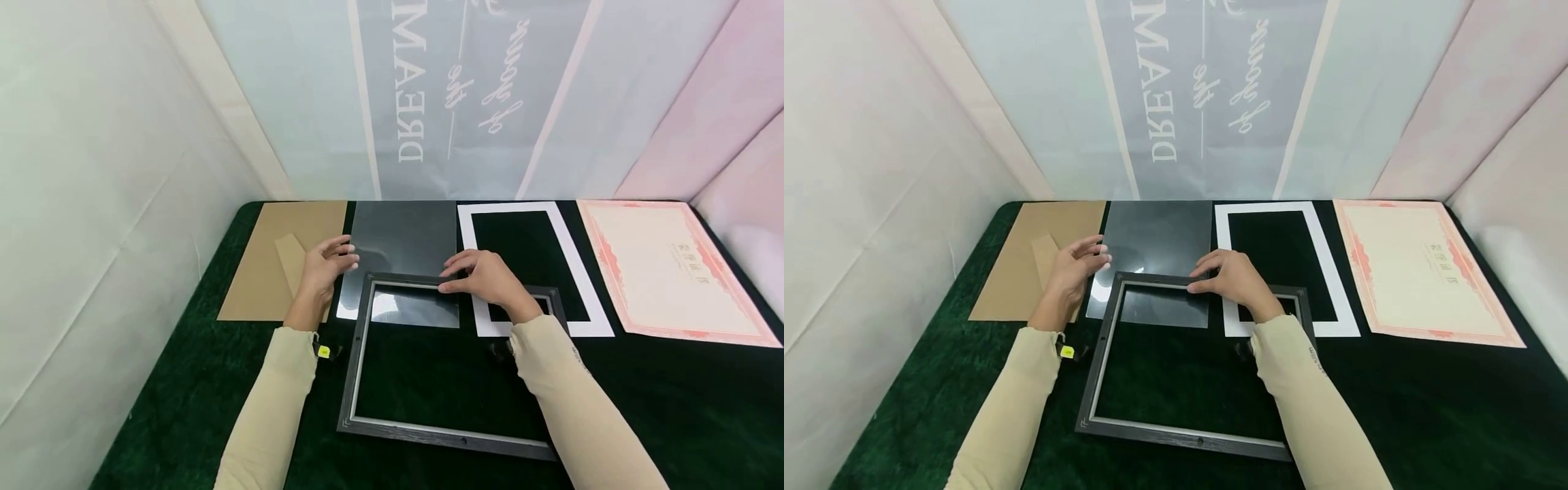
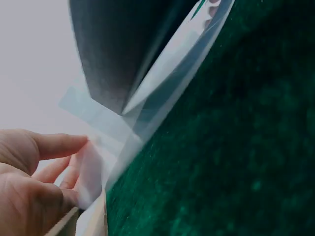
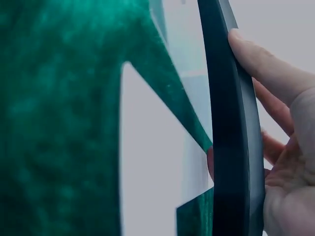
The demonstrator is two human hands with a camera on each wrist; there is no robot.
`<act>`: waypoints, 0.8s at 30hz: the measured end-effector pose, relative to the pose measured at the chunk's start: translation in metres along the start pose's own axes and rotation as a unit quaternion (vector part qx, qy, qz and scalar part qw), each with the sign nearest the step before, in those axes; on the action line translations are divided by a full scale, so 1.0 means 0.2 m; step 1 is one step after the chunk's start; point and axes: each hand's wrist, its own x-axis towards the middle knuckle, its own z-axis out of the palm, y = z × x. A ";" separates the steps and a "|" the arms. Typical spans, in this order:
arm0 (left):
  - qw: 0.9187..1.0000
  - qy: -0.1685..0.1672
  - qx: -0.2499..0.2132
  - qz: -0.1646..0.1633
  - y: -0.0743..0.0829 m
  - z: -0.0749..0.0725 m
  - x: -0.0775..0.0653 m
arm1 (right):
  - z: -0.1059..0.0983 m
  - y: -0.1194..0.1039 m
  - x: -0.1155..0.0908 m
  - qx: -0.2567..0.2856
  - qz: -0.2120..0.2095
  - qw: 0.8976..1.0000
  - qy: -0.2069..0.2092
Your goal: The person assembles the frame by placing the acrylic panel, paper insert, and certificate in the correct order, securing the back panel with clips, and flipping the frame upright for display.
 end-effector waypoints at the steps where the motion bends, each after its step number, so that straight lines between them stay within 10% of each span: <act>1: 1.000 0.006 -0.013 0.006 0.00 0.00 0.00 | 0.00 0.00 0.00 0.005 -0.004 1.000 0.006; 13: 0.990 0.080 -0.104 0.059 0.14 -0.05 -0.06 | -0.06 0.02 -0.03 0.011 0.007 1.000 0.020; 24: 0.967 0.150 -0.156 0.137 0.41 -0.26 -0.32 | -0.06 0.06 -0.04 -0.008 -0.025 1.000 -0.011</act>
